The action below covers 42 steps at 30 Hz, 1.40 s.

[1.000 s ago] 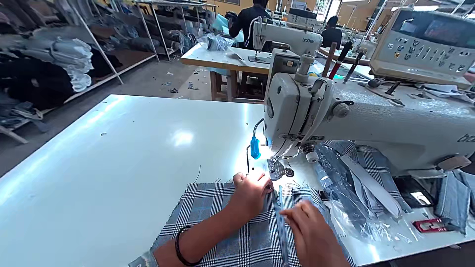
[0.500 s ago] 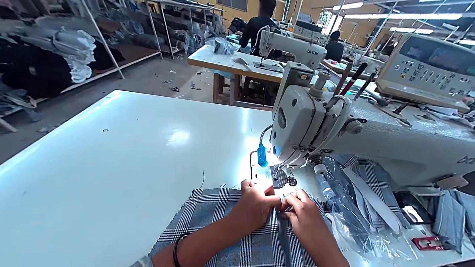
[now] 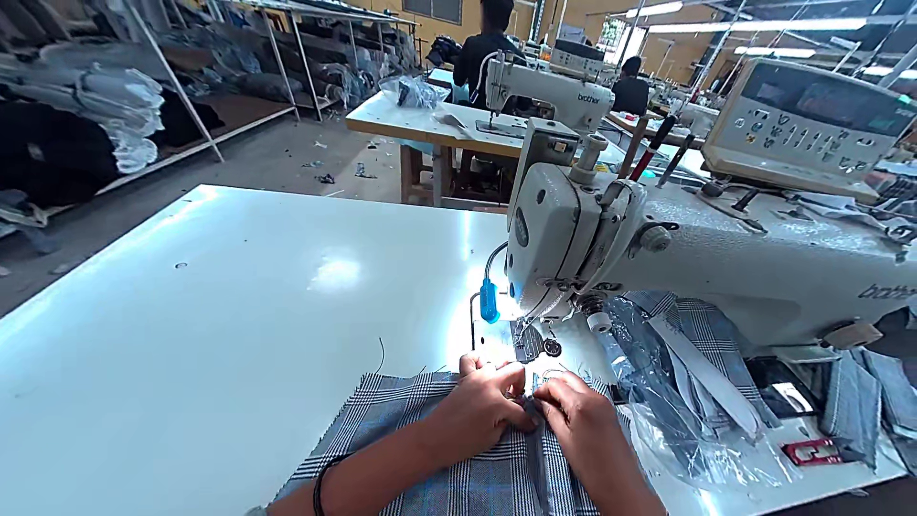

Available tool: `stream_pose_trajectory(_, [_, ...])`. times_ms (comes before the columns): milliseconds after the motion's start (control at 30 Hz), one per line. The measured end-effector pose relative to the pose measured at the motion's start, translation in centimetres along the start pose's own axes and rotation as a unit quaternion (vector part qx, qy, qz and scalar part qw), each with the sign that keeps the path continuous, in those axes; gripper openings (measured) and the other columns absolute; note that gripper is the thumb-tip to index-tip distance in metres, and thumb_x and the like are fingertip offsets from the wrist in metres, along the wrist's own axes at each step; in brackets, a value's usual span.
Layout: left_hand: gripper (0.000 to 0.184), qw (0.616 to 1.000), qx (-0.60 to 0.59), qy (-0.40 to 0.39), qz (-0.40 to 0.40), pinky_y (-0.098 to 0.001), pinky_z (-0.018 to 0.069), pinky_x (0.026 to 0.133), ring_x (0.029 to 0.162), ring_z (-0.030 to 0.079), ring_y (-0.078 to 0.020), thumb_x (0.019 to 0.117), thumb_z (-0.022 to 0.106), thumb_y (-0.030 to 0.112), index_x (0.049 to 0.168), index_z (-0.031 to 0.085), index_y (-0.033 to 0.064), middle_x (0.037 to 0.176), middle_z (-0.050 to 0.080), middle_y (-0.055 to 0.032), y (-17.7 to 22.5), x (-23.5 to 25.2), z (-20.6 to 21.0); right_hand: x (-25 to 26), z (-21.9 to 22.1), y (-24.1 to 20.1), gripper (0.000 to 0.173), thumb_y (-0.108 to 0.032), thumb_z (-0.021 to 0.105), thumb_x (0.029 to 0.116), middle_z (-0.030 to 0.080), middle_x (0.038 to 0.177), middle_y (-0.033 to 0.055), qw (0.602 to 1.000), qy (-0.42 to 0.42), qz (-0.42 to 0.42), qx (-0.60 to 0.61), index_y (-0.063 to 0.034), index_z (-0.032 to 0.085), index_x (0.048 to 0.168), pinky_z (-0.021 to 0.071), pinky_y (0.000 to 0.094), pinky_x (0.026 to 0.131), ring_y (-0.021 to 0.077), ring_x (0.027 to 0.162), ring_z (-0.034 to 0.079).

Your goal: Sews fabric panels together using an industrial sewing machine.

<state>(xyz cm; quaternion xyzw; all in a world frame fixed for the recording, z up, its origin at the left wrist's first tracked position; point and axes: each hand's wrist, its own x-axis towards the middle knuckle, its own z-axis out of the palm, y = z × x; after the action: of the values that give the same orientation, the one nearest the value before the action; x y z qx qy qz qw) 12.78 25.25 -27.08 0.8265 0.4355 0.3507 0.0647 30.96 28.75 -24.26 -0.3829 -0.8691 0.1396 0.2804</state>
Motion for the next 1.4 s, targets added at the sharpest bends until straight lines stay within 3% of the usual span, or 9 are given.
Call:
stream_pose_trajectory(233, [0.024,1.0,-0.002,-0.005,0.003,-0.0608,0.037,0.082,0.089,0.066,-0.0314,0.0854,0.062,0.005,0.091,0.081,0.0174,0.09,0.068,-0.0132,-0.1,-0.2,-0.1,0.7,1.0,0.1,0.012,-0.004,0.065,0.0914,0.071,0.089,0.0159,0.999,0.031,0.024,-0.013,0.0009,0.075,0.094,0.0583,0.0403,0.067,0.0275,0.075,0.071])
stream_pose_trajectory(367, [0.028,1.0,-0.017,-0.021,-0.016,-0.0625,0.0368,0.082,0.09,0.065,-0.034,0.0857,0.061,0.002,0.094,0.082,0.0187,0.091,0.066,-0.0155,0.0,-0.1,-0.4,-0.9,0.0,-1.4,0.023,-0.004,0.066,0.0923,0.071,0.095,0.0191,0.997,0.04,0.071,-0.01,0.0077,0.068,0.112,0.0593,0.0404,0.068,0.0281,0.076,0.071])
stream_pose_trajectory(567, [0.037,0.998,-0.022,-0.047,-0.047,-0.0602,0.0365,0.084,0.092,0.064,-0.0301,0.0873,0.058,-0.001,0.1,0.083,0.0238,0.091,0.066,-0.0112,0.0,-0.1,-0.6,-6.6,-2.1,-5.6,0.013,-0.003,0.067,0.0916,0.065,0.111,0.0276,0.991,0.014,0.117,0.059,0.009,0.071,0.089,0.0577,0.0316,0.082,0.0285,0.097,0.069])
stream_pose_trajectory(733, [0.039,0.998,-0.022,-0.029,-0.046,-0.0563,0.0371,0.083,0.088,0.063,-0.0245,0.0876,0.057,0.0,0.099,0.083,0.027,0.088,0.065,-0.0061,-0.3,-0.2,-0.2,-9.1,-1.0,-6.6,0.027,-0.009,0.073,0.0897,0.057,0.124,0.0405,0.984,0.039,0.149,0.09,0.0167,0.065,0.084,0.0547,0.0327,0.094,0.0354,0.109,0.067])
stream_pose_trajectory(900, [0.027,0.983,-0.118,0.041,-0.133,-0.0542,0.0426,0.084,0.086,0.065,-0.02,0.0975,0.058,0.007,0.117,0.077,0.0093,0.092,0.071,-0.0065,-0.8,0.1,-0.6,-9.6,-0.1,-7.1,0.037,-0.015,0.076,0.0891,0.051,0.131,0.0439,0.982,0.042,0.152,0.105,0.0172,0.06,0.083,0.0536,0.0328,0.095,0.0366,0.115,0.064])
stream_pose_trajectory(1000, [0.023,0.957,-0.183,0.026,-0.223,-0.0322,0.0521,0.095,0.103,0.067,-0.0125,0.1007,0.059,0.007,0.119,0.072,0.0017,0.113,0.072,-0.0085,-0.8,0.5,-2.4,-9.8,0.0,-7.0,0.037,-0.016,0.075,0.0903,0.047,0.136,0.0444,0.981,0.026,0.148,0.122,0.0181,0.06,0.086,0.0531,0.0339,0.097,0.038,0.119,0.062])
stream_pose_trajectory(1100, [0.013,0.935,-0.226,0.03,-0.272,-0.0201,0.0505,0.084,0.09,0.063,-0.0034,0.0992,0.061,0.002,0.105,0.072,-0.0007,0.1,0.07,-0.0039,-0.7,0.3,-4.5,-9.9,0.4,-6.6,0.029,-0.008,0.072,0.0912,0.045,0.139,0.0456,0.98,0.018,0.127,0.149,0.0192,0.062,0.088,0.0514,0.0362,0.101,0.0421,0.124,0.06])
stream_pose_trajectory(1300, [0.01,0.912,-0.272,0.045,-0.303,-0.0155,0.0513,0.071,0.074,0.061,0.0002,0.0948,0.062,-0.007,0.1,0.065,0.0018,0.084,0.066,0.003,-1.8,-1.4,-7.5,-8.2,1.9,-6.4,0.015,0.0,0.068,0.091,0.048,0.141,0.0395,0.98,-0.001,0.08,0.183,0.0146,0.064,0.089,0.0477,0.0418,0.107,0.0443,0.131,0.055])
stream_pose_trajectory(1400, [0.02,0.91,-0.28,0.03,-0.304,-0.0162,0.0522,0.073,0.076,0.063,-0.0005,0.0938,0.064,-0.007,0.111,0.064,0.0029,0.086,0.068,0.0037,-2.2,-1.6,-8.0,-7.4,2.4,-6.3,0.017,-0.003,0.067,0.0925,0.05,0.142,0.0375,0.981,-0.018,0.052,0.187,0.0132,0.064,0.09,0.0458,0.0475,0.109,0.046,0.13,0.055])
